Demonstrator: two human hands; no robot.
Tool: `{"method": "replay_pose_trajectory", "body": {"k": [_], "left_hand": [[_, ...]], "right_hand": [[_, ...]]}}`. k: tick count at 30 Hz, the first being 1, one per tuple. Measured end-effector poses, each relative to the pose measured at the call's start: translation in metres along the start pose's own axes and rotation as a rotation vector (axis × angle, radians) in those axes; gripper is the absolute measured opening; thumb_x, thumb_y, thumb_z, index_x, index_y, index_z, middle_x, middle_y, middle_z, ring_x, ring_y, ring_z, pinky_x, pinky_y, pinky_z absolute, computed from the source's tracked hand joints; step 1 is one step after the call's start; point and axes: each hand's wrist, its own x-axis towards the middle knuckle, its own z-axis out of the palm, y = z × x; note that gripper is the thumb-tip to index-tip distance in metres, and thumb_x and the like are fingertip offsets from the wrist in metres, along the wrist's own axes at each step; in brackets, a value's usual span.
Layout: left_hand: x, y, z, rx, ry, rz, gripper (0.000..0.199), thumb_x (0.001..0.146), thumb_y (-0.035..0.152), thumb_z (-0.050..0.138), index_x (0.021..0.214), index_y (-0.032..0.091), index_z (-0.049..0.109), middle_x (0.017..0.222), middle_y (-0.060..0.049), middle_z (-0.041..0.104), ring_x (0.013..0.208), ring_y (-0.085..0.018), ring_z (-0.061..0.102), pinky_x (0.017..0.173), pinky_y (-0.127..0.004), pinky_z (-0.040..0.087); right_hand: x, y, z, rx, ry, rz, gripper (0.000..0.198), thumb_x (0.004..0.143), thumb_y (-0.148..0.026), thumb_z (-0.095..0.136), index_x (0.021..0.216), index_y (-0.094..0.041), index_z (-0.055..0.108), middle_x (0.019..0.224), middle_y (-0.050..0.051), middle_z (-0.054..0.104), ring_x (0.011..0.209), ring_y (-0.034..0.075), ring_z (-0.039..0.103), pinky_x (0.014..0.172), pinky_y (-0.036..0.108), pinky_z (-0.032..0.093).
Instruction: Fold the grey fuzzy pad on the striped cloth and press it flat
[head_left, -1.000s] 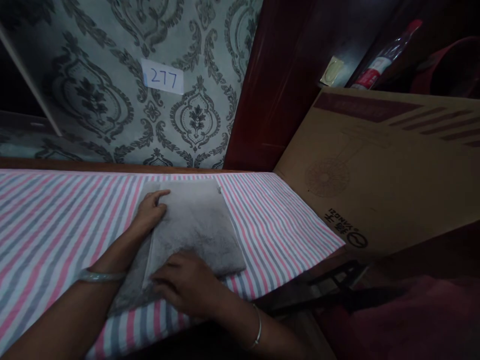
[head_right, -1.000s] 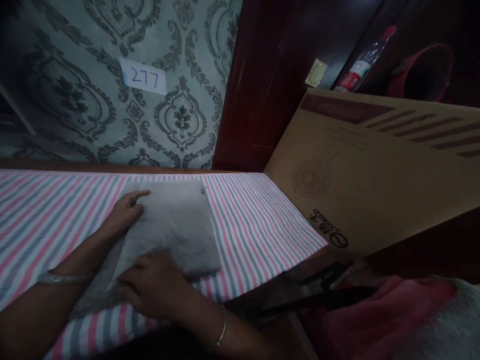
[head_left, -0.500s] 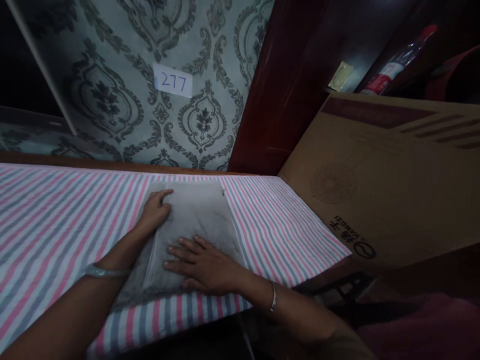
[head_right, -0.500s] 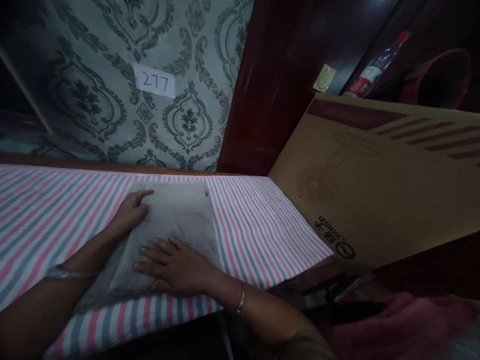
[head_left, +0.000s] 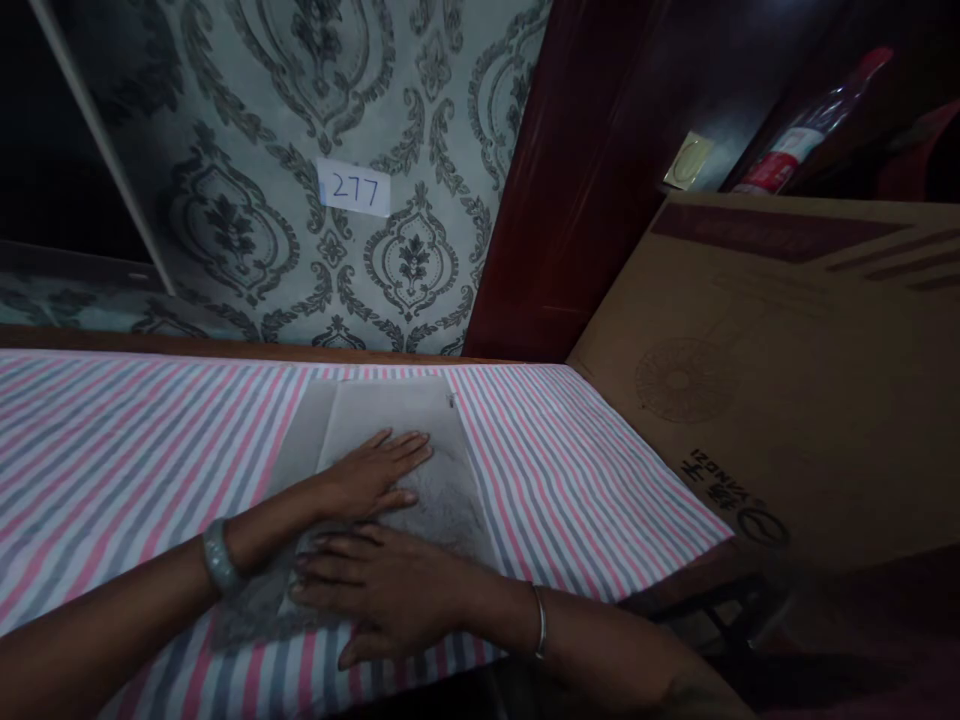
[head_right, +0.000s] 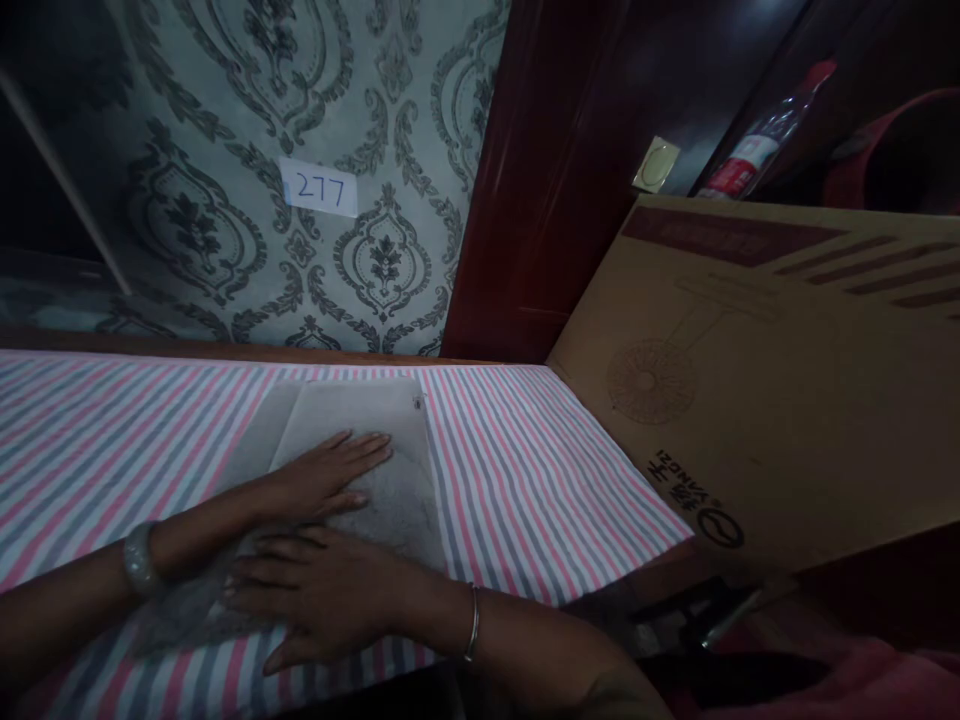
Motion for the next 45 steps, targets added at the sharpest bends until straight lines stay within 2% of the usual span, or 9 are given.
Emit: {"method": "replay_pose_trajectory", "body": {"k": [5, 13, 19, 24, 27, 30, 35, 40, 45], "left_hand": [[0.03, -0.051, -0.011, 0.079, 0.083, -0.221, 0.067, 0.094, 0.055, 0.039, 0.153, 0.023, 0.035, 0.161, -0.013, 0.025, 0.15, -0.029, 0.019, 0.119, -0.051, 0.008], [0.059, -0.102, -0.027, 0.086, 0.125, -0.353, 0.064, 0.093, 0.054, 0.036, 0.151, 0.027, 0.039, 0.159, -0.009, 0.034, 0.149, -0.03, 0.024, 0.117, -0.052, 0.014], [0.062, -0.101, -0.031, 0.14, 0.167, -0.397, 0.066, 0.094, 0.053, 0.033, 0.151, 0.02, 0.041, 0.155, -0.014, 0.041, 0.144, -0.031, 0.034, 0.116, -0.048, 0.022], [0.056, -0.085, -0.032, 0.322, 0.388, -0.481, 0.053, 0.092, 0.038, 0.042, 0.137, 0.014, 0.057, 0.152, -0.019, 0.043, 0.145, -0.036, 0.03, 0.118, -0.057, 0.013], [0.051, -0.065, -0.033, 0.271, 0.362, -0.363, 0.051, 0.092, 0.033, 0.042, 0.134, 0.011, 0.059, 0.15, -0.02, 0.045, 0.144, -0.033, 0.034, 0.118, -0.052, 0.02], [0.045, -0.028, -0.027, 0.132, 0.206, -0.075, 0.053, 0.096, 0.036, 0.035, 0.143, 0.015, 0.051, 0.154, -0.014, 0.042, 0.144, -0.025, 0.035, 0.118, -0.04, 0.024], [0.043, 0.025, -0.008, -0.014, -0.032, 0.334, 0.055, 0.099, 0.048, 0.039, 0.151, 0.031, 0.039, 0.158, -0.004, 0.037, 0.149, -0.023, 0.025, 0.122, -0.043, 0.01], [0.06, 0.012, 0.0, 0.021, -0.089, 0.32, 0.065, 0.098, 0.056, 0.034, 0.157, 0.028, 0.025, 0.162, -0.007, 0.027, 0.151, -0.025, 0.016, 0.122, -0.046, 0.003], [0.081, -0.02, -0.01, 0.071, -0.048, 0.148, 0.064, 0.1, 0.056, 0.029, 0.156, 0.028, 0.024, 0.164, -0.007, 0.019, 0.152, -0.026, 0.011, 0.121, -0.048, 0.004]], "right_hand": [[-0.002, -0.001, -0.001, 0.009, 0.002, 0.034, 0.06, 0.095, -0.046, 0.056, 0.144, -0.018, 0.039, 0.156, 0.005, 0.04, 0.149, 0.019, 0.024, 0.12, 0.039, 0.025], [-0.002, 0.0, -0.002, 0.032, 0.005, 0.059, 0.057, 0.093, -0.043, 0.059, 0.142, -0.021, 0.04, 0.157, 0.003, 0.038, 0.149, 0.016, 0.023, 0.12, 0.036, 0.027], [0.0, 0.002, 0.0, 0.037, 0.007, 0.064, 0.057, 0.093, -0.041, 0.059, 0.143, -0.022, 0.04, 0.157, 0.002, 0.038, 0.149, 0.015, 0.023, 0.12, 0.036, 0.025], [0.0, 0.004, -0.001, 0.083, 0.02, 0.073, 0.048, 0.095, -0.037, 0.057, 0.139, -0.024, 0.045, 0.154, 0.001, 0.043, 0.148, 0.013, 0.026, 0.119, 0.034, 0.026], [-0.005, 0.004, -0.01, 0.094, 0.068, 0.097, 0.037, 0.099, -0.038, 0.051, 0.134, -0.023, 0.052, 0.147, 0.0, 0.053, 0.144, 0.011, 0.033, 0.118, 0.027, 0.026], [-0.015, 0.003, -0.019, 0.054, 0.098, 0.149, 0.038, 0.099, -0.042, 0.052, 0.131, -0.023, 0.056, 0.142, 0.0, 0.058, 0.14, 0.013, 0.039, 0.118, 0.026, 0.027], [-0.027, 0.002, -0.01, -0.103, 0.039, 0.045, 0.052, 0.098, -0.049, 0.05, 0.14, -0.018, 0.049, 0.149, 0.005, 0.049, 0.14, 0.021, 0.038, 0.117, 0.033, 0.028], [-0.03, 0.0, 0.002, -0.199, 0.024, 0.046, 0.065, 0.095, -0.058, 0.049, 0.148, -0.022, 0.038, 0.156, 0.004, 0.04, 0.145, 0.022, 0.03, 0.12, 0.036, 0.023], [-0.031, -0.001, -0.004, -0.178, 0.016, 0.057, 0.067, 0.093, -0.059, 0.052, 0.148, -0.023, 0.038, 0.157, 0.004, 0.038, 0.145, 0.022, 0.031, 0.119, 0.037, 0.025]]}}
